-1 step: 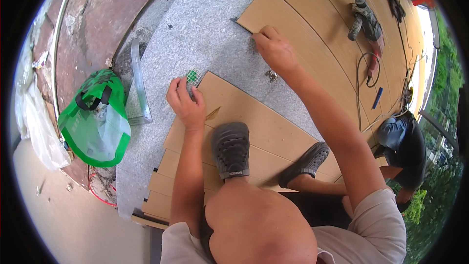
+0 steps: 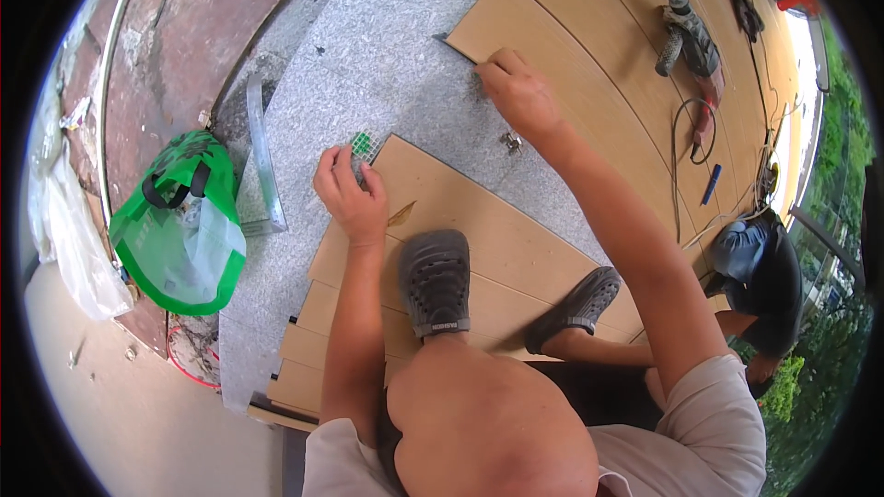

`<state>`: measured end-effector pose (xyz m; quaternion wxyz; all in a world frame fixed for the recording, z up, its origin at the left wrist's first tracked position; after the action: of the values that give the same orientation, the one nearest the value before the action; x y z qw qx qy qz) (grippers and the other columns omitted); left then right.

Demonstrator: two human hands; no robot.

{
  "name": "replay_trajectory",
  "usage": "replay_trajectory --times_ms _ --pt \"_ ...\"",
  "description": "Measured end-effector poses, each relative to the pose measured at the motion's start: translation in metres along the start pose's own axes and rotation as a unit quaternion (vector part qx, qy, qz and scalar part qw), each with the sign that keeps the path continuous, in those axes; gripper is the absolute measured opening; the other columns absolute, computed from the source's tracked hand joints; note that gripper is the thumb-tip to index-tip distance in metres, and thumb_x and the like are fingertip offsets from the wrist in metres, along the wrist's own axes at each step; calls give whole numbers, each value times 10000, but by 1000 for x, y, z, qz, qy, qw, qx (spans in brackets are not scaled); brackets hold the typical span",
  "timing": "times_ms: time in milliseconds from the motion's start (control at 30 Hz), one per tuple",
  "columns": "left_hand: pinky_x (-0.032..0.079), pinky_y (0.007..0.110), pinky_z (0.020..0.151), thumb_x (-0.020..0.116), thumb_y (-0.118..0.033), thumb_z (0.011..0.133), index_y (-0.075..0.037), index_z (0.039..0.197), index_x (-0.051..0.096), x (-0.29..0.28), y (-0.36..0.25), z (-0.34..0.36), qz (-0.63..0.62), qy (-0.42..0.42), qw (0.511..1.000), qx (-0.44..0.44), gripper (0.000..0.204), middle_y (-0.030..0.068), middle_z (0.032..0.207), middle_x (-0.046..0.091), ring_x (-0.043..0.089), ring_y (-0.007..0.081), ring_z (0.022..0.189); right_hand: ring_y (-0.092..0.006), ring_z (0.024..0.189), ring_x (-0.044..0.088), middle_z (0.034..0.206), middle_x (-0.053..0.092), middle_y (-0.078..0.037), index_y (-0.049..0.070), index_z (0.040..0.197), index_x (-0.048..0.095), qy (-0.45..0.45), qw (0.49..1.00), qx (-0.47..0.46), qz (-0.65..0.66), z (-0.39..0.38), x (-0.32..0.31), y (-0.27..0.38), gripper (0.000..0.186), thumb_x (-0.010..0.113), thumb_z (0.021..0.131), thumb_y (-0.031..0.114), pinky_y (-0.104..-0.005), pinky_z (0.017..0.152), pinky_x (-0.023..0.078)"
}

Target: The person installs decking boards by drilling, positioning metal clips between the planks, hammering the boards into place with a hammer and chisel, and fastening components using a power drill.

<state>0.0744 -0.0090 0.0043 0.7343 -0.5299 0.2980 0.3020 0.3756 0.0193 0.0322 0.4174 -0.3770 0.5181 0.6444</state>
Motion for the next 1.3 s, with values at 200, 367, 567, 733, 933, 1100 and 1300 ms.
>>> replay_trajectory --times_ms 200,367,567,733,933,1100,1300 --pt "445 470 1030 655 -29 882 -2 1257 644 0 1 0 11 -5 1000 7 376 173 1282 579 545 367 1182 -266 944 642 976 603 -59 105 961 669 20 999 -20 44 0 3 -12 107 630 863 88 -393 750 565" --pt "445 470 1033 655 -27 878 1 1254 644 0 1 -1 19 -4 1000 8 378 174 1283 581 546 368 1183 -273 939 639 967 609 -67 88 961 666 31 998 -51 30 -1 2 -14 62 643 903 89 -403 738 558" --pt "441 476 1039 653 -28 875 4 1251 643 1 -1 0 16 -7 1000 10 377 183 1277 584 548 376 1189 -277 915 634 955 607 -77 79 958 667 29 996 -74 35 1 1 -18 59 670 904 99 -404 736 554" --pt "441 484 1043 642 -27 876 11 1260 630 1 0 -1 21 -7 1000 10 387 188 1280 582 548 383 1193 -280 913 641 945 609 -82 80 952 672 10 997 -69 37 1 2 -14 57 685 907 113 -398 745 558" --pt "443 491 1046 632 -31 874 13 1270 616 -1 -2 -2 15 -13 1000 16 399 190 1280 580 550 388 1192 -285 931 661 960 630 -79 93 960 689 -13 997 -29 63 -1 -2 -7 64 705 903 118 -392 772 567" --pt "449 495 1012 640 -43 867 16 1248 613 1 -3 -2 17 -24 999 30 387 192 1284 580 555 394 1169 -295 942 666 985 646 -73 82 1008 704 -12 995 -28 97 -3 -5 -12 126 725 886 109 -414 784 568" --pt "443 511 1023 622 -22 850 22 1249 606 -1 2 1 20 -20 999 30 401 208 1281 578 547 409 1184 -320 924 676 990 678 -106 70 1093 712 -11 988 46 148 -9 -20 -3 210 725 884 85 -421 803 563"
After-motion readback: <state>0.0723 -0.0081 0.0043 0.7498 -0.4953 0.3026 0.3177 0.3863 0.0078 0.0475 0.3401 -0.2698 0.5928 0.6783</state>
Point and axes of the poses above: each hand's wrist, its own z-axis towards the middle knuckle, its own x-axis out of the palm, y = z × x, the point moved 1 cm from there along z, towards the middle knuckle
